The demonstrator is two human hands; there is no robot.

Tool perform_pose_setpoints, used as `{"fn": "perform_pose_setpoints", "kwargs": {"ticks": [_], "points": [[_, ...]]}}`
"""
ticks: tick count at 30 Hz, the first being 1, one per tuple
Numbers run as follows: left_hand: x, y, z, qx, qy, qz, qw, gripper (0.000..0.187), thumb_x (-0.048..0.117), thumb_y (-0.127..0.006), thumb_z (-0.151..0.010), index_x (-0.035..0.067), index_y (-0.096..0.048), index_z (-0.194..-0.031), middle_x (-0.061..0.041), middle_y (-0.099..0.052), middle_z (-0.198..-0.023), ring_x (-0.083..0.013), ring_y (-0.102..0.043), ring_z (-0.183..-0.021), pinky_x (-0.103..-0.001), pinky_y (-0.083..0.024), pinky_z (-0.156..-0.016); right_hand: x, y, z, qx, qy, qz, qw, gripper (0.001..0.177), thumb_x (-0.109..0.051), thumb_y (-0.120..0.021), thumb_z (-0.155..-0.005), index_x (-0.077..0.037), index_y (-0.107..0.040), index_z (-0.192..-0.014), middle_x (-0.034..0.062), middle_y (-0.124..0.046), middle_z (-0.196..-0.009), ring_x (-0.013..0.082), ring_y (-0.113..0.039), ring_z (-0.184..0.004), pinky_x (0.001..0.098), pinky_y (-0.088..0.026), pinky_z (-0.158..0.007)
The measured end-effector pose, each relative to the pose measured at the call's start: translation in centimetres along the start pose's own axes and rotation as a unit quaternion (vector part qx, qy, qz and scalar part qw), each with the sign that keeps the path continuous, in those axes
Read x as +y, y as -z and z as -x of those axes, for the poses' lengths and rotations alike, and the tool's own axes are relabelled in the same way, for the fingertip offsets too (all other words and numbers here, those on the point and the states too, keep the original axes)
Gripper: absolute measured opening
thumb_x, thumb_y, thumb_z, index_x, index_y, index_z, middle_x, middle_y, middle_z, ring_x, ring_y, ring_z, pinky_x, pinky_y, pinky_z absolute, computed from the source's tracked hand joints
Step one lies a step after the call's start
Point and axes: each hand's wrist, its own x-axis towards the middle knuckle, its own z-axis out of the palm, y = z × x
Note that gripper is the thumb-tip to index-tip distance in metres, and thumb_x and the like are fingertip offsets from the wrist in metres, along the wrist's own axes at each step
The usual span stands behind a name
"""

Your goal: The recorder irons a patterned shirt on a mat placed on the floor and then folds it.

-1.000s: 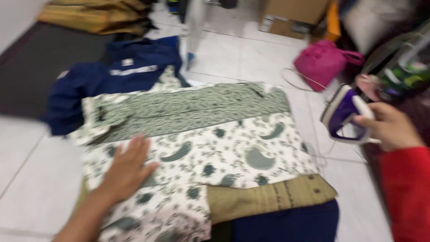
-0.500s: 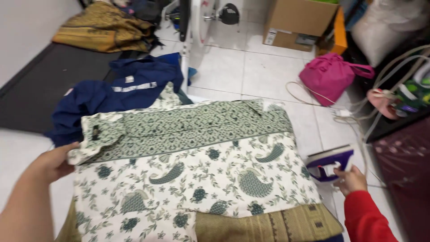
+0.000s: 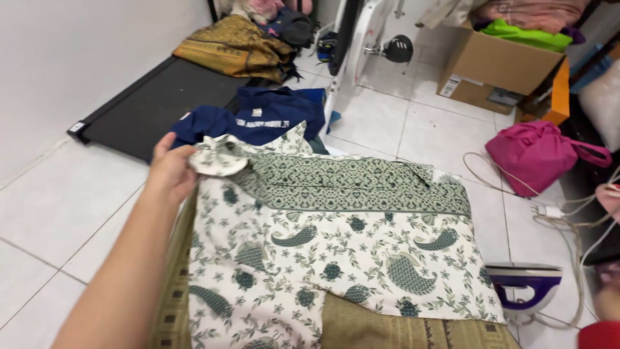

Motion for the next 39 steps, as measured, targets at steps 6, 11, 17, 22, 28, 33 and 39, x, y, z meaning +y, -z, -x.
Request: {"fn": "perform_pose_setpoints", "kwargs": {"ticks": [6,11,17,22,28,33,39], "points": [[1.1,3.2,-4.8,-0.044,0.139,0.121,0.982,0.066,0.007,-0.053,-0.094,0.008,-0.036,-0.157,-0.024,-0.063,-0.134,-0.0375,-0.067,-0.118,-0.055,-0.057,-0.094,-37.7,-9.7,14.1,-0.025,0.334,-0.05,0.941,0.021,-0.008,-0.068,-0.103,0.002,-0.068,-0.122,0.0074,-0.07,-0.109,0.0163,-0.065,-0.104,0.0316,-0.051,-0.094],[-1.0,1.8,-10.2,-0.096,0.093,0.128,0.983,0.059,0.01,-0.061,-0.097,0.01,-0.045,-0.154,-0.017,-0.066,-0.134,-0.0328,-0.068,-0.118,-0.054,-0.057,-0.097,-54.2,-29.5,20.9,-0.332,0.308,-0.057,0.89,0.025,-0.023,-0.058,-0.101,-0.005,-0.069,-0.115,0.0066,-0.074,-0.108,0.016,-0.073,-0.096,0.0317,-0.059,-0.089],[4.7,-7.1,-0.9,-0.329,0.033,0.187,0.925,0.06,-0.002,-0.06,-0.092,0.008,-0.051,-0.15,-0.014,-0.065,-0.138,-0.0275,-0.069,-0.117,-0.044,-0.057,-0.1,-57.2,-50.1,19.4,-0.64,0.101,-0.395,0.652,0.038,-0.031,-0.052,-0.112,0.0,-0.051,-0.132,0.0119,-0.069,-0.109,0.0243,-0.069,-0.094,0.0411,-0.056,-0.083],[6.4,-6.3,2.1,-0.367,0.014,0.157,0.917,0.057,-0.003,-0.06,-0.091,0.002,-0.055,-0.147,-0.016,-0.067,-0.135,-0.0249,-0.068,-0.115,-0.039,-0.054,-0.101,-63.4,-44.6,27.7,-0.442,0.012,-0.344,0.828,0.039,-0.041,-0.059,-0.092,-0.016,-0.06,-0.121,0.0009,-0.074,-0.104,0.0145,-0.071,-0.091,0.0323,-0.055,-0.079],[5.5,-2.6,1.2,-0.216,0.149,0.028,0.964,0.059,0.009,-0.056,-0.086,0.005,-0.053,-0.144,-0.015,-0.07,-0.123,-0.0248,-0.072,-0.105,-0.04,-0.06,-0.091,-58.8,-40.8,24.3,-0.429,0.106,-0.439,0.782,0.025,-0.008,-0.075,-0.09,-0.012,-0.063,-0.112,0.0009,-0.069,-0.1,0.0142,-0.067,-0.089,0.0335,-0.055,-0.082],[4.4,-2.9,5.1,-0.314,0.143,0.011,0.939,0.041,0.017,-0.056,-0.097,0.01,-0.054,-0.138,-0.006,-0.069,-0.122,-0.0181,-0.071,-0.101,-0.037,-0.059,-0.085,-56.1,-36.3,25.4,-0.447,0.039,-0.525,0.723,0.028,-0.019,-0.068,-0.096,-0.004,-0.064,-0.119,0.0074,-0.072,-0.103,0.0194,-0.071,-0.094,0.036,-0.057,-0.086],[3.6,-5.1,8.8,-0.34,0.093,-0.043,0.935,0.025,0.014,-0.056,-0.098,0.0,-0.07,-0.114,-0.009,-0.077,-0.102,-0.0177,-0.073,-0.09,-0.033,-0.062,-0.078,-54.9,-34.0,28.5,-0.474,0.053,-0.341,0.81,0.04,-0.005,-0.067,-0.092,-0.001,-0.066,-0.131,0.0047,-0.076,-0.114,0.0112,-0.071,-0.101,0.0252,-0.057,-0.088]]}}
